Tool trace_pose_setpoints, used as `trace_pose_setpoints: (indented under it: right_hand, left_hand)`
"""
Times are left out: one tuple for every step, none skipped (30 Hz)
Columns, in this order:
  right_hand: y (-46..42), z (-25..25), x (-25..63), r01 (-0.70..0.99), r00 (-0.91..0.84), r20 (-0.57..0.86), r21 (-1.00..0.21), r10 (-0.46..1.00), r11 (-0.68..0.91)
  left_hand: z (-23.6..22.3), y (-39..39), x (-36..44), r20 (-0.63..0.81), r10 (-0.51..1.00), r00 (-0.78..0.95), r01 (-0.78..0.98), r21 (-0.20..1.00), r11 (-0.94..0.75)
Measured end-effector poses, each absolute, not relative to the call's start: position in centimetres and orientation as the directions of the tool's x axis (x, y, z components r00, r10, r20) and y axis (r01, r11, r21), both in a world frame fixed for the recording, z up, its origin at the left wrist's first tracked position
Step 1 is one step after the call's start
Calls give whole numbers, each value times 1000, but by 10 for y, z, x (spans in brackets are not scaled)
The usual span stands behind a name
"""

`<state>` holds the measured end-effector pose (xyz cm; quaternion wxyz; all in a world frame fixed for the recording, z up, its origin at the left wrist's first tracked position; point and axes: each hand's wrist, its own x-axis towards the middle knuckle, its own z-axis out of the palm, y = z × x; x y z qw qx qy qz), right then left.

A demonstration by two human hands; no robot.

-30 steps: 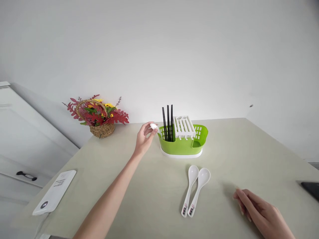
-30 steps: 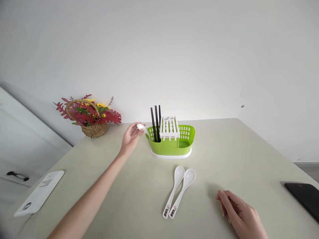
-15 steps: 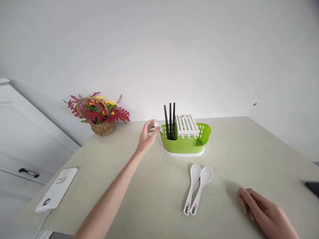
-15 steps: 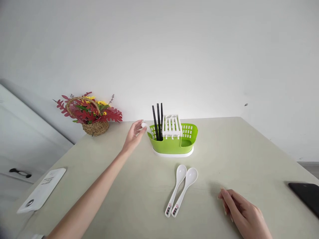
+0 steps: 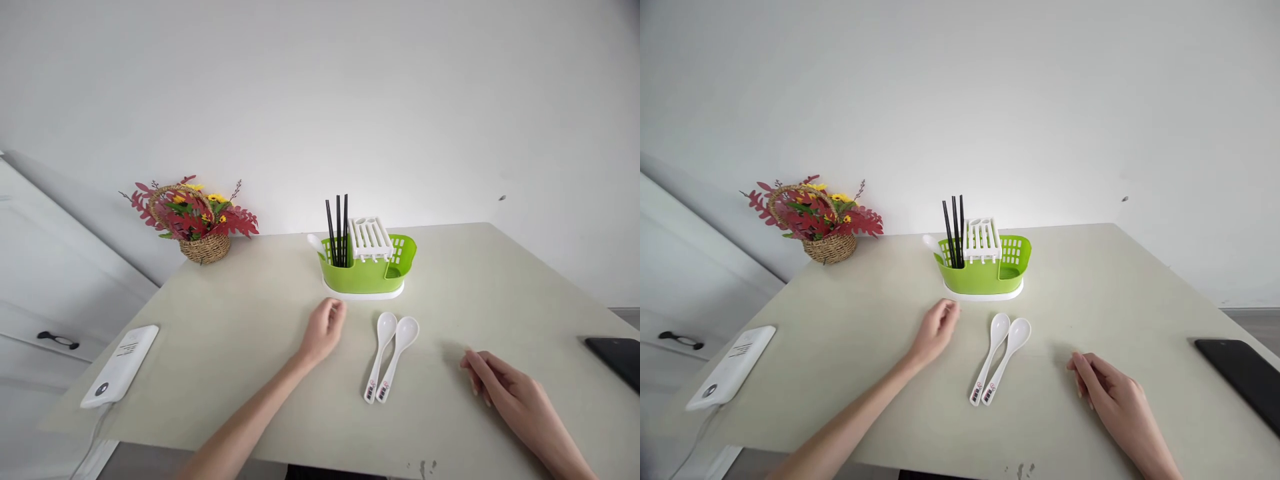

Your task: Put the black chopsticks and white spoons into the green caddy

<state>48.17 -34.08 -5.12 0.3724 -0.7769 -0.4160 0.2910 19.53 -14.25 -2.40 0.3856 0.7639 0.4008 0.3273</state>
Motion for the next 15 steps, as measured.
trace_pose_setpoints:
  right_hand:
    - [-341,-51,482,431,479,-149,-819,865,-380]
    - [-341,-51,482,430,478,-151,-819,865,-380]
    - [-341,-51,481,428,482,-148,-821,864,-379]
    - [-341,-50,481,424,484,-146,-824,863,-377]
    - [-341,-49,480,419,485,-143,-828,863,-373]
    - [-341,-49,479,414,486,-141,-832,863,-369]
    - [-341,-48,478,409,489,-136,-837,862,-364]
    - [-341,-47,477,406,488,-132,-841,863,-359]
    - [-341,-47,477,407,483,-127,-843,866,-351]
    - [-340,-46,476,411,476,-119,-846,871,-340]
    - [-340,-46,476,414,474,-109,-848,874,-331]
    - [-340,-45,476,416,476,-100,-850,874,-324]
    - [-340,-45,476,416,485,-90,-852,870,-319]
    - [-340,-45,475,413,496,-81,-854,864,-317]
    - [-340,-44,475,411,503,-77,-855,861,-316]
  left_hand:
    - [-21,-151,203,199,827,525,395,804,-444]
    - [-18,-159,210,206,795,571,432,747,-505]
    - [-14,-165,218,208,763,612,467,684,-561]
    - [-9,-169,225,200,734,648,497,620,-608]
    - [-5,-173,232,184,712,678,524,559,-643]
    - [-1,-176,238,159,694,702,548,501,-670]
    - [3,-179,244,126,681,721,571,448,-688]
    - [7,-182,250,91,673,734,592,399,-700]
    - [10,-185,254,61,668,742,610,352,-710]
    - [14,-187,259,38,665,746,624,309,-718]
    - [16,-189,262,20,663,748,634,271,-724]
    - [19,-191,265,7,661,750,641,241,-729]
    - [20,-193,268,-2,662,750,646,217,-732]
    - [21,-194,270,-7,663,748,651,197,-733]
    - [21,-194,271,-9,666,746,656,182,-732]
